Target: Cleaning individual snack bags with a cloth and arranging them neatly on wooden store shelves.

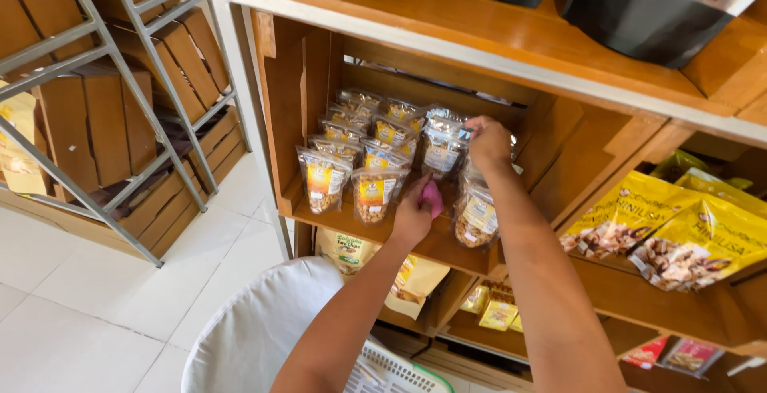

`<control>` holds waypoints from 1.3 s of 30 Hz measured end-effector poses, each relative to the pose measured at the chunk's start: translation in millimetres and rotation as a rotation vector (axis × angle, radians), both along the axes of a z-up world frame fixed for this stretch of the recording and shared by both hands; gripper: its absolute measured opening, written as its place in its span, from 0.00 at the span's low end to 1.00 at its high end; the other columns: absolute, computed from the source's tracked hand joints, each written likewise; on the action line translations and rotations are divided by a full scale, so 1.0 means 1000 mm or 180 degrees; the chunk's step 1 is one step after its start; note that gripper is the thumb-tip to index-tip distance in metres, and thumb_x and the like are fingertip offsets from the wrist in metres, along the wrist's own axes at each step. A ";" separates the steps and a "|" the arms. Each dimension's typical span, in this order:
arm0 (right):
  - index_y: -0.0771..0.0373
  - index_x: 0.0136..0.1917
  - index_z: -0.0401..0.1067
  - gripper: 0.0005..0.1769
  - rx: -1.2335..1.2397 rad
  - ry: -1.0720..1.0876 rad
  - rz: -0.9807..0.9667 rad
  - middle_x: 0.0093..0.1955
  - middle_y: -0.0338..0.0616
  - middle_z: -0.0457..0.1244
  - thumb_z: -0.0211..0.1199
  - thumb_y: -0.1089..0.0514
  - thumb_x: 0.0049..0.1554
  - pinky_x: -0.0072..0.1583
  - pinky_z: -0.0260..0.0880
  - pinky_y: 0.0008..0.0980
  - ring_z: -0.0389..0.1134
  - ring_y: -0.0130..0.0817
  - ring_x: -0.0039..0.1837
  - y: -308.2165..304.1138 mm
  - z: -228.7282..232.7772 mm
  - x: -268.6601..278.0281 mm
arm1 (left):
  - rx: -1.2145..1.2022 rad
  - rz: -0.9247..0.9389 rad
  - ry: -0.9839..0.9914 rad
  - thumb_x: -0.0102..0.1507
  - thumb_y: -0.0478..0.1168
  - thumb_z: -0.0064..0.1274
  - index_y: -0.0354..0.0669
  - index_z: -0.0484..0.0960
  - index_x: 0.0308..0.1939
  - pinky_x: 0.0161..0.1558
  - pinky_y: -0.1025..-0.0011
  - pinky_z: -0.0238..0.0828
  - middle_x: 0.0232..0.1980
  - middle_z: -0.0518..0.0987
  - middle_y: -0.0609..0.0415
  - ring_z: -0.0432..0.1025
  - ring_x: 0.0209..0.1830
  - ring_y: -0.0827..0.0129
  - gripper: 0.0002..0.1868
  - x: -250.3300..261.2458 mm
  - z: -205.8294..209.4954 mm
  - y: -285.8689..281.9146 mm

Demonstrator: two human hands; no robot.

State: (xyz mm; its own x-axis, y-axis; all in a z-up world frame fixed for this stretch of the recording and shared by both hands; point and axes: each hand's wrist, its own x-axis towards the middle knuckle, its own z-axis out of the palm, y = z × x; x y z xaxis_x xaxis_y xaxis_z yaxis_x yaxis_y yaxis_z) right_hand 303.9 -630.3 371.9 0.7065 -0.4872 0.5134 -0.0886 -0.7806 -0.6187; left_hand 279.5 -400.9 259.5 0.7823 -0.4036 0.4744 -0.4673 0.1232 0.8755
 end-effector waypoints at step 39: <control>0.55 0.72 0.68 0.30 0.1407 0.1844 -0.0516 0.65 0.54 0.65 0.67 0.53 0.58 0.64 0.69 0.43 0.68 0.50 0.65 0.322 -0.502 -0.338 | -0.0479 -0.0339 0.3488 0.61 0.27 0.48 0.35 0.71 0.67 0.49 0.75 0.74 0.52 0.79 0.52 0.74 0.47 0.73 0.28 -0.270 -0.296 0.286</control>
State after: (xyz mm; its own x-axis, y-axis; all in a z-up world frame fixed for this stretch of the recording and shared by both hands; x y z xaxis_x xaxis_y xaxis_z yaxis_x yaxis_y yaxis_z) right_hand -33.7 -308.5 -130.4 0.7062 -0.6829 -0.1872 -0.5888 -0.4194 -0.6910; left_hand 9.6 -114.6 -36.2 0.7730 -0.4902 -0.4027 0.5694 0.2563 0.7811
